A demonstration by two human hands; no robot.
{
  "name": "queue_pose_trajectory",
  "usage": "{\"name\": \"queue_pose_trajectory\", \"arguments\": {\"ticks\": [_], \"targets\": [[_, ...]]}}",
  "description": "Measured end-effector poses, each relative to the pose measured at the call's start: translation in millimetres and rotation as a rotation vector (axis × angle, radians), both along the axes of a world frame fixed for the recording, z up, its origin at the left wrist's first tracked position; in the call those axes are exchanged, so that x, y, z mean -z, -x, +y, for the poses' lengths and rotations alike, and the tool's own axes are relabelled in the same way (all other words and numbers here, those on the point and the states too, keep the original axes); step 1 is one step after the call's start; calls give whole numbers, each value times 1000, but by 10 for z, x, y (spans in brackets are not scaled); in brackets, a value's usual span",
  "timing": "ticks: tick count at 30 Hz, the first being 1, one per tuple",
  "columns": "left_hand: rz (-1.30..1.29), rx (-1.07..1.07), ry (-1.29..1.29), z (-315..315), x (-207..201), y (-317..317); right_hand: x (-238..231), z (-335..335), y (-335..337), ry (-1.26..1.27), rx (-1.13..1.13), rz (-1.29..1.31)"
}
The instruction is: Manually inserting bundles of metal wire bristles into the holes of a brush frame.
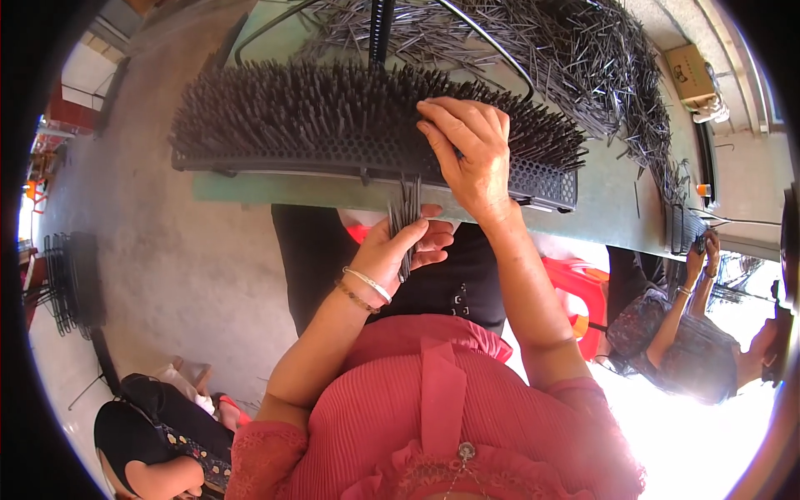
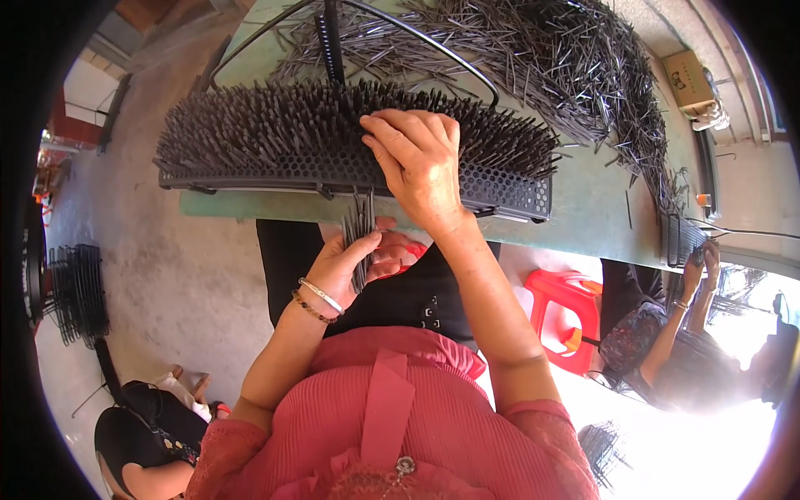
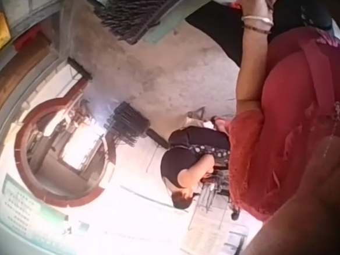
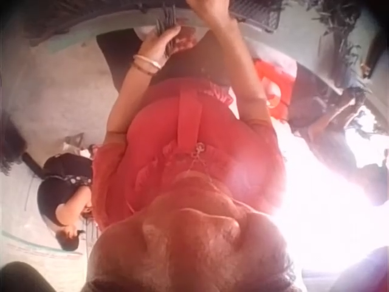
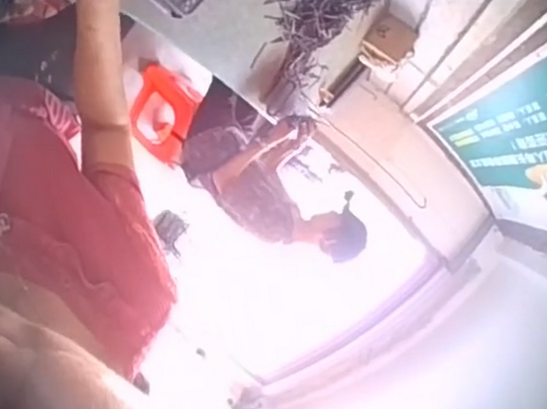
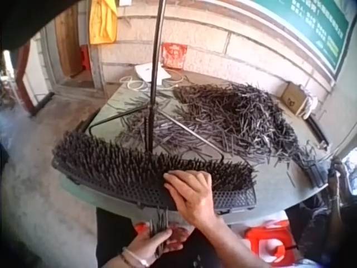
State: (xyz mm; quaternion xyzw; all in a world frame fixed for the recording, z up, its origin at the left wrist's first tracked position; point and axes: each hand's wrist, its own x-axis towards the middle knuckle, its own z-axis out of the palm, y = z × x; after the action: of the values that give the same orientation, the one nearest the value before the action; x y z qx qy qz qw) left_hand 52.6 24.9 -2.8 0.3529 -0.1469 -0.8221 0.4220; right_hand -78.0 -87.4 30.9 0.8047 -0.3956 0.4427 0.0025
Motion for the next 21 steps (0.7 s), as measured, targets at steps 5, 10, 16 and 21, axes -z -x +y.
{"name": "queue_pose_trajectory", "arguments": {"ticks": [5,10,16,21], "targets": [[18,13,12,-12,-46,18,-40,-21,21,23,-22,79],[6,41,41,-19,-94,-17,-182,145,67,-91,13,-99],[35,95,167,-47,-146,4,-326,496,193,-719,-82,-205],[53,72,127,-39,-153,97,-211,522,344,-1159,-184,-618]]}}
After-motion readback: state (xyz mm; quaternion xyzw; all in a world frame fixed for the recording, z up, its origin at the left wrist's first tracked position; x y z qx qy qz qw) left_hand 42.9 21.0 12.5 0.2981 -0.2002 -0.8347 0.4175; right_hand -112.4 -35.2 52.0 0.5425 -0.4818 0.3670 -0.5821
